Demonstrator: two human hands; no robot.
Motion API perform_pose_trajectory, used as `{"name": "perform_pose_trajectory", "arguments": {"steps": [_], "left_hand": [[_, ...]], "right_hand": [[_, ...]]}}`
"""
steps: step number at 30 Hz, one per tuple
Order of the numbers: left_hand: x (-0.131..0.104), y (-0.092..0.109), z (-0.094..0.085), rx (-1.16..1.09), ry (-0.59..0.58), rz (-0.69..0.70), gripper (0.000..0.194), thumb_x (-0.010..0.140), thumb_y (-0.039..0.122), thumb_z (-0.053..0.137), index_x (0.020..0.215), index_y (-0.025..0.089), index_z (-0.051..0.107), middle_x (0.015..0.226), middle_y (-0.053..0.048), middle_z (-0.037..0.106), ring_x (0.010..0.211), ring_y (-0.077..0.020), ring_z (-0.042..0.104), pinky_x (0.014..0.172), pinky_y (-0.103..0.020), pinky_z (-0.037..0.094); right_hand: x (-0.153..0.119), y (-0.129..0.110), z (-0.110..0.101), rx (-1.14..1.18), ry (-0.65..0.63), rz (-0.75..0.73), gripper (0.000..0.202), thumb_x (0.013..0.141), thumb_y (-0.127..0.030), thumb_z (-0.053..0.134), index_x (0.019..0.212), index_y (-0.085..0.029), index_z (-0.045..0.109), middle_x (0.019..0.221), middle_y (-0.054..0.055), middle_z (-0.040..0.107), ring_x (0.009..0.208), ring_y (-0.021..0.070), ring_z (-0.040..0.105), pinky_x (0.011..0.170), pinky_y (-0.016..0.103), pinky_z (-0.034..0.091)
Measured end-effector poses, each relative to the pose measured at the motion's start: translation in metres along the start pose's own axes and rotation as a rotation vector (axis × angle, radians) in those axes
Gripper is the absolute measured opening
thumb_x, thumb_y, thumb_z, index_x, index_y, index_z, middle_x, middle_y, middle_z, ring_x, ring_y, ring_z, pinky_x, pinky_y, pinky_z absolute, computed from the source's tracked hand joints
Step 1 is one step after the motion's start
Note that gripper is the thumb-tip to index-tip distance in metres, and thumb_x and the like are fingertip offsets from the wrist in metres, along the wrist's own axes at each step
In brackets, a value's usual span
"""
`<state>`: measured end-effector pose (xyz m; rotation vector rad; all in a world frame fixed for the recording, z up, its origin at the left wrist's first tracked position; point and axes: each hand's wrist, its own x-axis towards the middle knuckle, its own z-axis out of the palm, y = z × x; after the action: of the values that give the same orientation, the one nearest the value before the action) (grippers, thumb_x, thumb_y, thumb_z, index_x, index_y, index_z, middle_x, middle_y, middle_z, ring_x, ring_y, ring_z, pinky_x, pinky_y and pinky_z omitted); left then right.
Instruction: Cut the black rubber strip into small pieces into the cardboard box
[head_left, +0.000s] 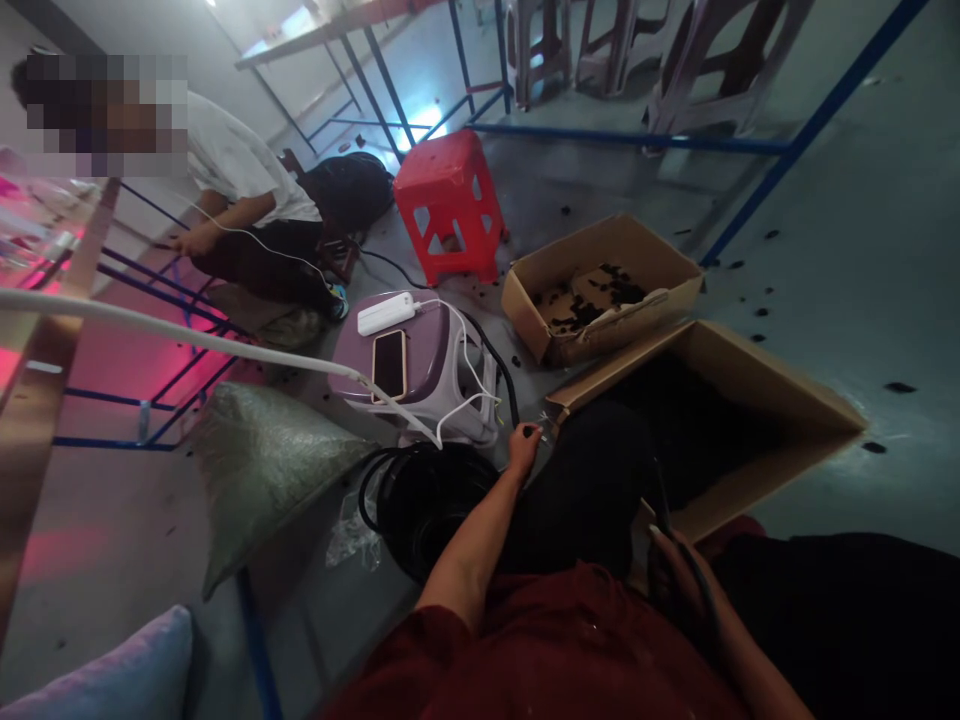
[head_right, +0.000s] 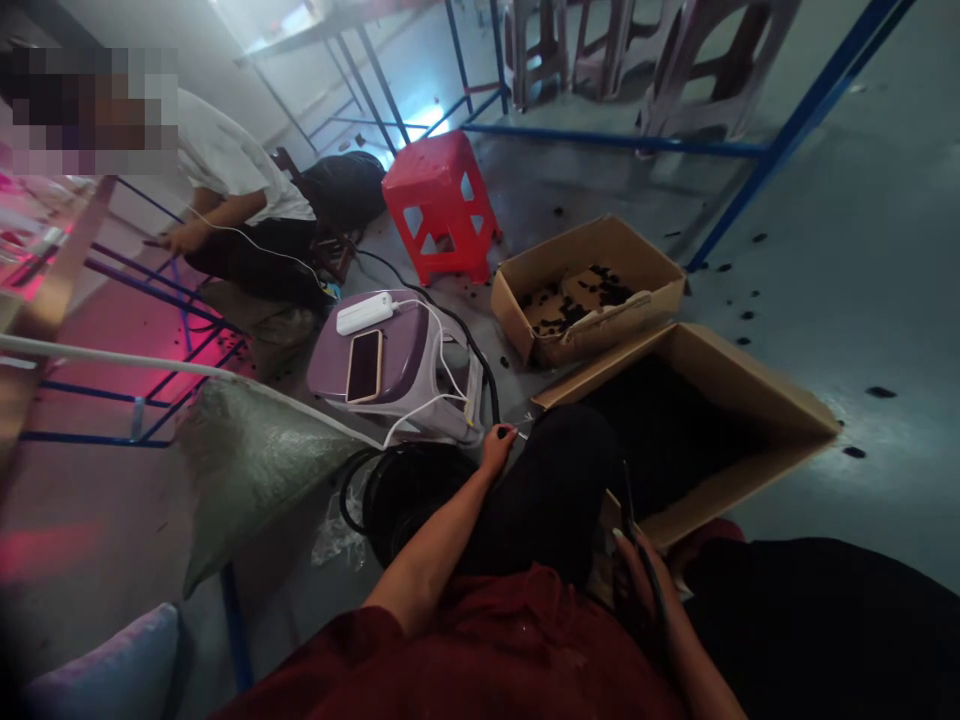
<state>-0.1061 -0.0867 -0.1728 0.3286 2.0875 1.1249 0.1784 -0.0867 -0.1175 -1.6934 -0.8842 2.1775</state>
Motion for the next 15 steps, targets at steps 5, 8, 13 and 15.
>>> {"name": "perform_pose_trajectory", "arguments": {"steps": [5,8,13,15], "left_hand": [[0.01,0.004,0.001,0.203,-0.016,0.187,0.008,0.076,0.012,0.063,0.083,0.016,0.065,0.092,-0.004,0.066,0.095,-0.017,0.058,0.093,-0.033,0.042],[0.014,0.0,0.005,0.314,-0.036,0.251,0.015,0.072,0.005,0.064,0.082,0.017,0.066,0.095,-0.005,0.066,0.102,-0.019,0.056,0.099,-0.037,0.039],[0.022,-0.014,0.011,0.436,-0.066,0.307,0.018,0.072,0.004,0.062,0.084,0.016,0.065,0.098,-0.006,0.065,0.104,-0.0201,0.056,0.098,-0.038,0.04],[0.026,-0.019,0.011,0.467,-0.067,0.328,0.017,0.073,0.005,0.062,0.086,0.016,0.065,0.099,-0.007,0.064,0.105,-0.0203,0.055,0.098,-0.038,0.04]], "right_hand": [[0.003,0.001,-0.002,-0.016,0.036,-0.018,0.05,0.06,-0.06,0.072,0.072,-0.022,0.043,0.046,-0.01,0.036,0.034,0.0056,0.034,0.033,0.017,0.026],[0.008,0.004,-0.005,-0.033,0.034,-0.008,0.049,0.061,-0.06,0.071,0.072,-0.021,0.043,0.045,-0.01,0.035,0.034,0.0055,0.035,0.034,0.018,0.026],[0.013,0.008,-0.01,-0.04,0.013,-0.008,0.048,0.062,-0.06,0.071,0.076,-0.021,0.046,0.047,-0.01,0.036,0.034,0.0055,0.035,0.034,0.018,0.027],[0.014,0.007,-0.011,-0.048,0.017,-0.015,0.049,0.063,-0.06,0.071,0.077,-0.021,0.046,0.048,-0.01,0.037,0.035,0.0057,0.036,0.035,0.018,0.028]]}}
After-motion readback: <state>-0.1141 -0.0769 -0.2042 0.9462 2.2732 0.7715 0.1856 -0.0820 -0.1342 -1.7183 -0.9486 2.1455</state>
